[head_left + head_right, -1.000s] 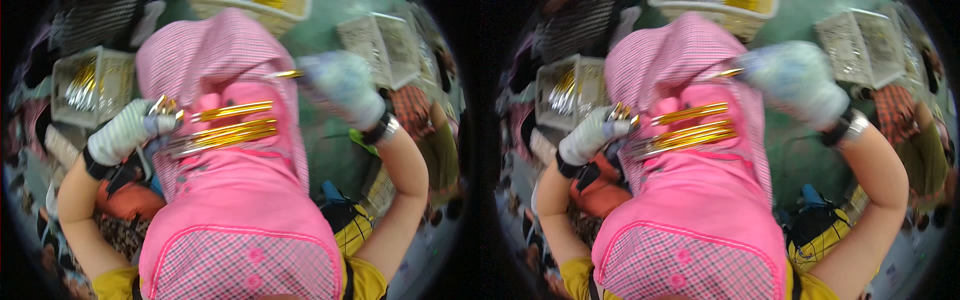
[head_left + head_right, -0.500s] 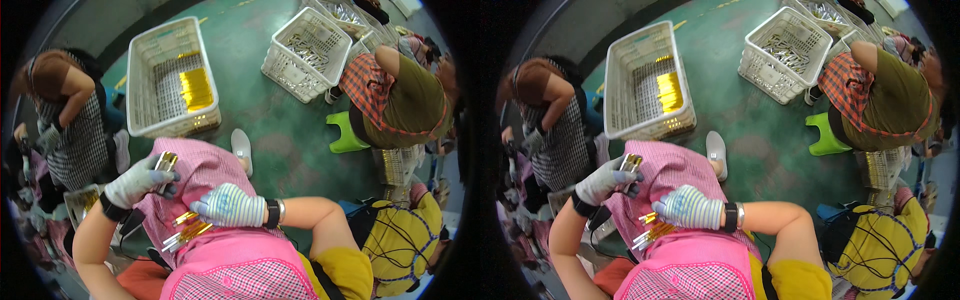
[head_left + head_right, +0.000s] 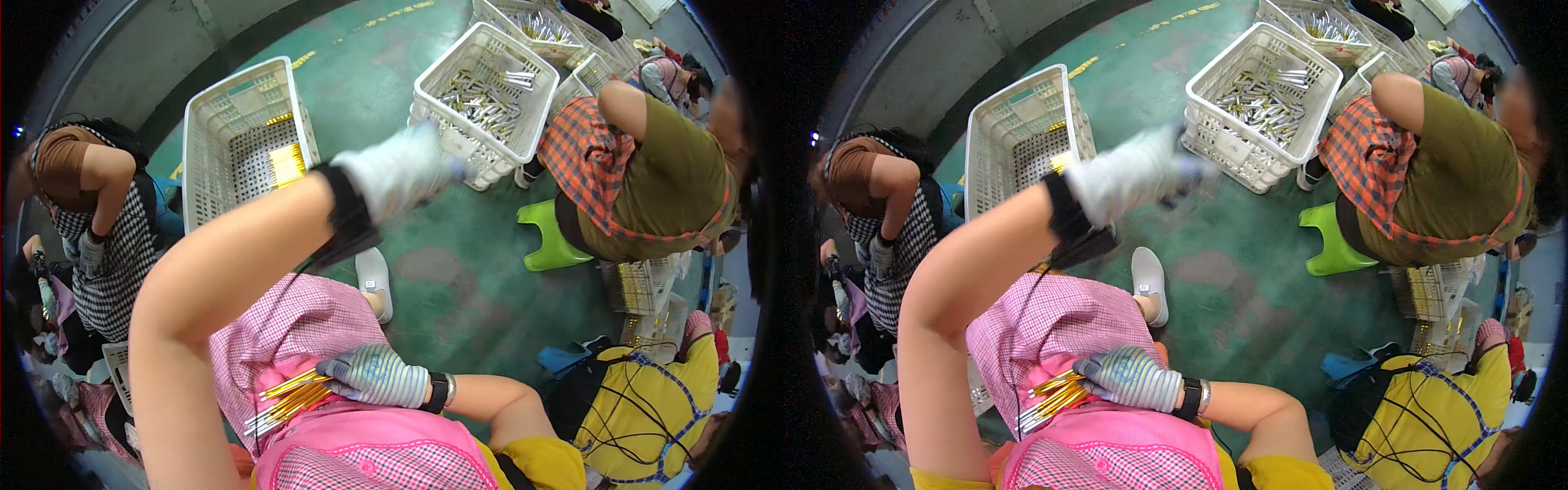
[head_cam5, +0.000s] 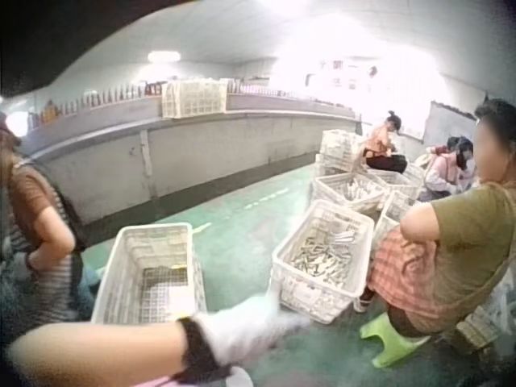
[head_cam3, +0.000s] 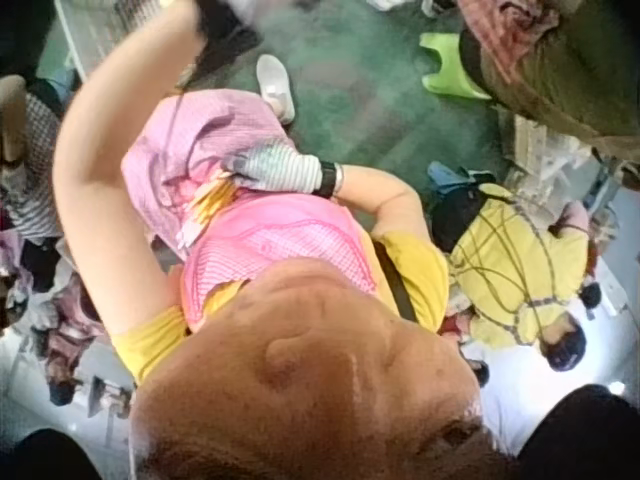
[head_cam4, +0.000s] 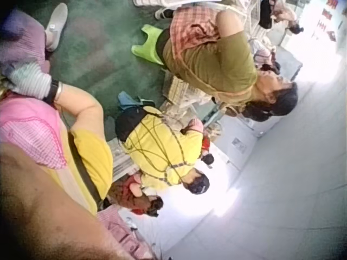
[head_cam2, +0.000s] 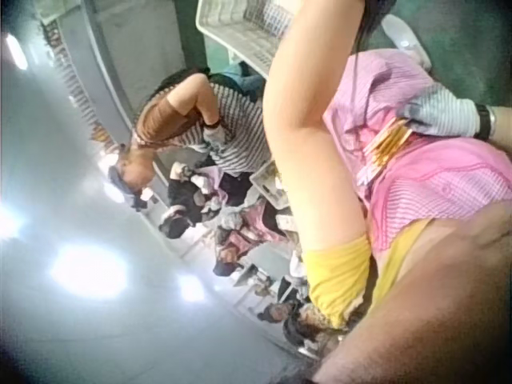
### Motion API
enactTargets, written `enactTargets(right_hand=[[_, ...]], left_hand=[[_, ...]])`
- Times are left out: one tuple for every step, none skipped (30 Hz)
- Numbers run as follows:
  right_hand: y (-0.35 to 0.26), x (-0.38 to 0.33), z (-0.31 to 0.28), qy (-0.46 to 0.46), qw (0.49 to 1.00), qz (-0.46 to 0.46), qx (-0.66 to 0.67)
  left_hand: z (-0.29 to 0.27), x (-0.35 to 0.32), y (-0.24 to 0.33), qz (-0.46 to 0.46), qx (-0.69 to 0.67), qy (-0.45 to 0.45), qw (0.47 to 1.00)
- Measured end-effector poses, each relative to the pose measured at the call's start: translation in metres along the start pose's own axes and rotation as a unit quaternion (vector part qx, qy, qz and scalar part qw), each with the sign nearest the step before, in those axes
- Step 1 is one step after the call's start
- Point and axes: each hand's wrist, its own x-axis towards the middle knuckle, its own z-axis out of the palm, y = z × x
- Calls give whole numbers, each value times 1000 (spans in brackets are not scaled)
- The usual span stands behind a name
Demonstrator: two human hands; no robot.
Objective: The person is assembling and grouping small gold-colored cylindrical industrial components into batches.
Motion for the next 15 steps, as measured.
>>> enactTargets(right_hand=[[0, 1, -1, -29, 1000, 7, 1], [0, 0, 0, -53, 998, 24, 5], [-2, 2, 4, -44, 998, 23, 22], [-5, 4, 6, -54, 998, 15, 27], [-7, 7, 7, -73, 997, 12, 22], [-8, 8, 7, -87, 996, 13, 18], [-11, 9, 8, -70, 998, -7, -2], [-12, 9, 7, -82, 997, -12, 4], [-13, 12, 7, -88, 996, -12, -17], [-15, 16, 10, -98, 995, -15, -33], [-13, 20, 10, -126, 992, -7, -31], [-14, 20, 14, -112, 994, -3, -12], [-17, 23, 14, -113, 992, -21, -43], [-17, 28, 12, -111, 990, -36, -75], [-17, 32, 10, -133, 986, -40, -95]], left_hand=[[5, -20, -26, 43, 138, 56, 988], [5, -47, -35, 9, 182, 20, 983], [1, -72, -49, -15, 237, -22, 971], [-8, -106, -60, -28, 234, -38, 971], [-11, -125, -91, -21, 209, -22, 977], [-15, -147, -107, 37, 288, 14, 957], [-19, -174, -114, 0, 283, 40, 958], [-24, -200, -125, -19, 297, 61, 953], [-28, -226, -133, -59, 272, 88, 956], [-30, -254, -136, -108, 275, 115, 948], [-35, -280, -151, -69, 325, 157, 930], [-31, -314, -164, -42, 371, 199, 906], [-28, -340, -168, -94, 401, 210, 887], [-30, -359, -172, -142, 430, 214, 866], [-28, -374, -168, -192, 385, 224, 875]])
